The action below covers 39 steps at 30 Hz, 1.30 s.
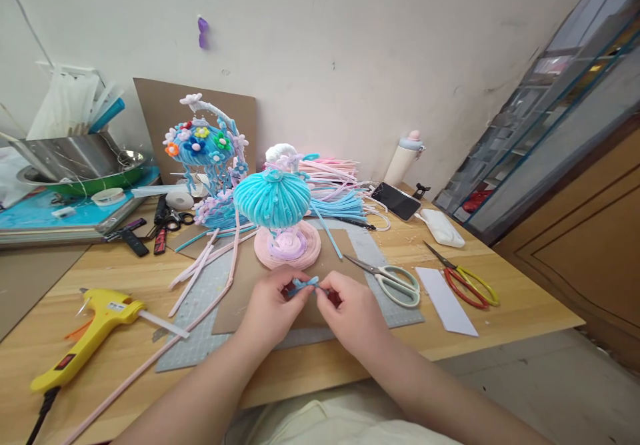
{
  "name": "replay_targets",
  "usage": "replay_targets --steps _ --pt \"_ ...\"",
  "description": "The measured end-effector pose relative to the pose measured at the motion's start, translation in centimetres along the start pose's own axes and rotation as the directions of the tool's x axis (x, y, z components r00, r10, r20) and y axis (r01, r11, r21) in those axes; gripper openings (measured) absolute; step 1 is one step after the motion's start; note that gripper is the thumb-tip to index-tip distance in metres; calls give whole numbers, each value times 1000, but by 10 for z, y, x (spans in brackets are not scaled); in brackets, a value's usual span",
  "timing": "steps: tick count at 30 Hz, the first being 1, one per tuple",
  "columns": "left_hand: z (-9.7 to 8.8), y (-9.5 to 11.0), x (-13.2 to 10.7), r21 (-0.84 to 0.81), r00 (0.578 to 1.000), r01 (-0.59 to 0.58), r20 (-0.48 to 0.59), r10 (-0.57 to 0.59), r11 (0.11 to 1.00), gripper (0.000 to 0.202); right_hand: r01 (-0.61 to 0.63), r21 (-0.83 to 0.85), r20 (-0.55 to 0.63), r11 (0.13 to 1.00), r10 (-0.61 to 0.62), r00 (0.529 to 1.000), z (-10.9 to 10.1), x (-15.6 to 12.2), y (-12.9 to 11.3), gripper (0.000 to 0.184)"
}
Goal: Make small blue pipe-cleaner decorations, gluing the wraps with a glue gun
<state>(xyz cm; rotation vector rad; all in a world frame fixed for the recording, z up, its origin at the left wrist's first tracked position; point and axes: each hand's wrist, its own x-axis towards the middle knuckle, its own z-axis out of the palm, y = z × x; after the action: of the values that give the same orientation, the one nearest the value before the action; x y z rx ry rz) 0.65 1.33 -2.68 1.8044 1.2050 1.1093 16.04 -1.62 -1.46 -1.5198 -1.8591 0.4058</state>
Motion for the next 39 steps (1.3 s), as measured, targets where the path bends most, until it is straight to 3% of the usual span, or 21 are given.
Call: replay_targets --steps 5,10,12,15,17,20,22,24,30,34,36,39 --pt "0 3 -2 62 998 -55 -16 56 997 9 83 -130 -19 988 -86 996 -1 -4 -5 13" --pt "2 4 -3 32 999 -31 -37 32 999 6 10 -143 -34 990 -15 999 3 -6 -8 11" --pt "3 4 -3 -43 998 18 -54 -20 999 7 -25 -110 -43 994 21 999 5 -6 -7 14" --pt "4 5 -1 -360 978 191 -16 -210 913 14 -86 91 -29 992 88 996 10 -4 -5 17" --pt "5 5 0 -549 949 291 62 -309 784 20 -144 327 6 934 150 989 13 -1 -4 19" --pt "6 3 2 -648 927 356 155 -341 673 27 -281 637 122 718 265 956 18 2 -3 20" --pt "5 3 3 -685 914 389 204 -350 616 29 -369 741 219 561 318 922 21 3 -1 23" --pt "3 4 4 -710 900 420 244 -361 566 29 -408 778 269 477 335 903 21 4 0 25" --pt "-2 6 6 -724 860 501 354 -368 474 26 -442 792 379 421 228 897 13 9 6 29" --pt "-4 7 6 -706 843 532 396 -363 467 24 -422 744 448 518 81 890 5 11 11 29" --pt "-5 7 5 -691 838 543 415 -353 477 24 -466 708 541 530 16 841 0 10 14 28" --pt "-5 8 2 -668 830 557 447 -333 493 23 -682 643 736 349 -37 676 -6 8 18 23"
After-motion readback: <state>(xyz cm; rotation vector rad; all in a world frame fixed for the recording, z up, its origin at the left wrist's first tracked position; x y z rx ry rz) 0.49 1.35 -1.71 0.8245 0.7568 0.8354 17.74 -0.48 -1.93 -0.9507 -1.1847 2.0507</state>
